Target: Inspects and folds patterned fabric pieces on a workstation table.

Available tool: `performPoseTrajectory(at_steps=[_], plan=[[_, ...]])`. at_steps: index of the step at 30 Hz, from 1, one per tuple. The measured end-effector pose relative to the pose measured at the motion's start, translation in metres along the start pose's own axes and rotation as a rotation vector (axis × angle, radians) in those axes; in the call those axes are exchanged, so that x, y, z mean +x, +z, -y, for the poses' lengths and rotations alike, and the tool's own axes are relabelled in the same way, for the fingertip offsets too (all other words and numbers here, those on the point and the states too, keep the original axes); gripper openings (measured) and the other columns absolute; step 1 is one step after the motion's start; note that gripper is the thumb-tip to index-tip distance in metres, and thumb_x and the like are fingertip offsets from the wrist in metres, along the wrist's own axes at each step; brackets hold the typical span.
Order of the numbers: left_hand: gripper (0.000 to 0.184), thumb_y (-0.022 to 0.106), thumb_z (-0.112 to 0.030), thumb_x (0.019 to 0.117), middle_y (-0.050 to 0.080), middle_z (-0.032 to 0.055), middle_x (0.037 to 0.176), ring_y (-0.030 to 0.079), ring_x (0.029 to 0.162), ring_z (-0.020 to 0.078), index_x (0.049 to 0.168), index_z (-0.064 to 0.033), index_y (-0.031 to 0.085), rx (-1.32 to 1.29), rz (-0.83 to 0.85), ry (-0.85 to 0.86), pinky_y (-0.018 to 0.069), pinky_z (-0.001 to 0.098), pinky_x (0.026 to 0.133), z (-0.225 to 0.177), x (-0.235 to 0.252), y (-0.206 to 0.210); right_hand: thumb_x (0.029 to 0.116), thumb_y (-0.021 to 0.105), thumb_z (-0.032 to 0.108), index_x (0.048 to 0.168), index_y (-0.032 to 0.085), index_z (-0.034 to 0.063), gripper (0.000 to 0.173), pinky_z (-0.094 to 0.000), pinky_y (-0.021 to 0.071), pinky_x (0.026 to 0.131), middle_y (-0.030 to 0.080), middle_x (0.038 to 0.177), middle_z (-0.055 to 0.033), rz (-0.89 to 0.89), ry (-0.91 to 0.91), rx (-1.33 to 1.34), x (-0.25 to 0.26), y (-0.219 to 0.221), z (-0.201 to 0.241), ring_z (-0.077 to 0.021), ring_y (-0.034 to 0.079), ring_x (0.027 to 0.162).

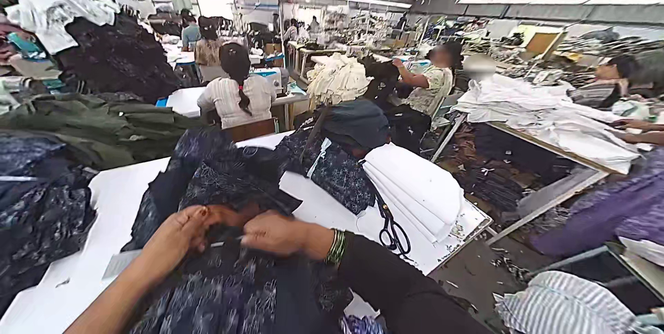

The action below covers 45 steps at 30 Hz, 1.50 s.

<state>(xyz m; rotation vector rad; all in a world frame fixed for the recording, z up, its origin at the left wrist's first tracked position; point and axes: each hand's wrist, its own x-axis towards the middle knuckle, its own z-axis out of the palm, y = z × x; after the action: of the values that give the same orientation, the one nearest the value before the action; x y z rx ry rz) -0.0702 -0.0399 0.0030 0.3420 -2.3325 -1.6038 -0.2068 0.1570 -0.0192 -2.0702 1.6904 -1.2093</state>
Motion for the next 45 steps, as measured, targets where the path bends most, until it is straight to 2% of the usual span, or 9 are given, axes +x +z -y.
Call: performPoseTrajectory(at_steps=[4,9,11,17,22,28,33,39,45], plan=[[0.029,0.032,-0.006,0.1063,0.047,-0.0125,0.064,0.047,0.054,-0.0076,0.094,0.0021,0.057,-0.072,-0.178,0.0,0.0455,0.0119,0.058,0.046,0.005,0.013,0.1026,0.051,0.014,0.106,0.064,-0.0114,0.028,-0.0279,0.0487,0.088,0.066,0.096,-0.0122,-0.114,0.365,0.291,-0.046,0.019,-0.036,-0.0083,0.06,0.091],[0.037,0.039,-0.009,0.1086,0.068,0.0312,0.117,0.064,0.117,0.0386,0.119,0.0165,0.064,0.322,-0.005,0.043,0.0442,0.0497,0.109,0.032,0.007,0.015,0.1033,0.045,0.017,0.07,0.053,-0.0014,0.039,-0.0347,0.0428,0.066,0.05,0.067,-0.0109,0.136,0.094,-0.015,-0.013,-0.004,-0.003,-0.0192,0.053,0.067],[0.037,0.04,-0.008,0.1079,0.066,0.0356,0.116,0.063,0.117,0.0466,0.115,0.0185,0.064,0.413,0.029,0.135,0.0431,0.0549,0.107,0.028,0.009,0.019,0.1044,0.045,0.022,0.064,0.046,0.0042,0.044,-0.033,0.0406,0.06,0.045,0.062,-0.0072,0.108,-0.041,-0.085,0.01,-0.006,0.008,-0.0172,0.05,0.061],[0.027,0.053,-0.005,0.1014,0.064,0.0282,0.106,0.062,0.1,0.0318,0.117,0.0161,0.058,0.244,0.274,0.229,0.0474,0.0472,0.094,0.025,0.002,0.015,0.0997,0.049,0.015,0.07,0.056,0.0111,0.031,-0.0111,0.0402,0.057,0.053,0.066,0.0113,-0.21,-0.005,0.297,0.064,0.014,-0.01,0.0079,0.047,0.059],[0.025,0.055,-0.006,0.102,0.068,0.0283,0.108,0.065,0.104,0.0322,0.113,0.0152,0.064,0.21,0.135,0.182,0.0491,0.0448,0.097,0.026,-0.005,0.018,0.1017,0.05,0.015,0.085,0.069,-0.007,0.033,-0.0297,0.0458,0.106,0.067,0.12,-0.021,-0.227,-0.062,0.143,0.064,0.044,-0.016,-0.0191,0.06,0.123],[0.042,0.037,-0.015,0.1105,0.064,0.0311,0.097,0.063,0.093,0.0382,0.102,0.0181,0.062,0.282,0.157,0.147,0.0472,0.0518,0.09,0.031,0.001,0.013,0.0972,0.057,0.025,0.133,0.055,-0.0113,0.051,-0.0425,0.0558,0.09,0.068,0.115,-0.0239,-0.244,0.152,-0.194,0.033,0.047,-0.023,-0.0277,0.069,0.1],[0.042,0.036,-0.015,0.1114,0.069,0.0285,0.103,0.067,0.097,0.0357,0.114,0.0134,0.067,0.285,0.17,0.181,0.049,0.0488,0.094,0.027,-0.002,0.011,0.0962,0.061,0.019,0.091,0.068,-0.0047,0.025,-0.0504,0.0494,0.057,0.063,0.066,-0.0145,-0.245,0.297,-0.466,0.021,0.042,-0.004,-0.0306,0.064,0.06],[0.035,0.042,-0.009,0.1096,0.069,0.03,0.116,0.066,0.112,0.0413,0.125,0.0105,0.065,0.335,0.208,0.22,0.0461,0.054,0.103,0.018,-0.014,0.005,0.0932,0.06,0.02,0.081,0.065,0.0021,0.022,-0.012,0.0377,0.052,0.053,0.061,0.0072,-0.342,0.231,-0.126,0.015,0.043,-0.003,0.0068,0.045,0.052],[0.025,0.056,-0.008,0.1011,0.075,0.017,0.099,0.069,0.092,0.0181,0.111,0.0081,0.073,0.043,0.152,0.233,0.0522,0.0392,0.092,0.038,-0.011,0.0,0.0922,0.063,0.02,0.081,0.07,0.003,0.022,-0.0066,0.0387,0.055,0.059,0.064,0.0084,-0.174,0.101,-0.04,0.015,0.04,-0.01,0.0119,0.046,0.055]])
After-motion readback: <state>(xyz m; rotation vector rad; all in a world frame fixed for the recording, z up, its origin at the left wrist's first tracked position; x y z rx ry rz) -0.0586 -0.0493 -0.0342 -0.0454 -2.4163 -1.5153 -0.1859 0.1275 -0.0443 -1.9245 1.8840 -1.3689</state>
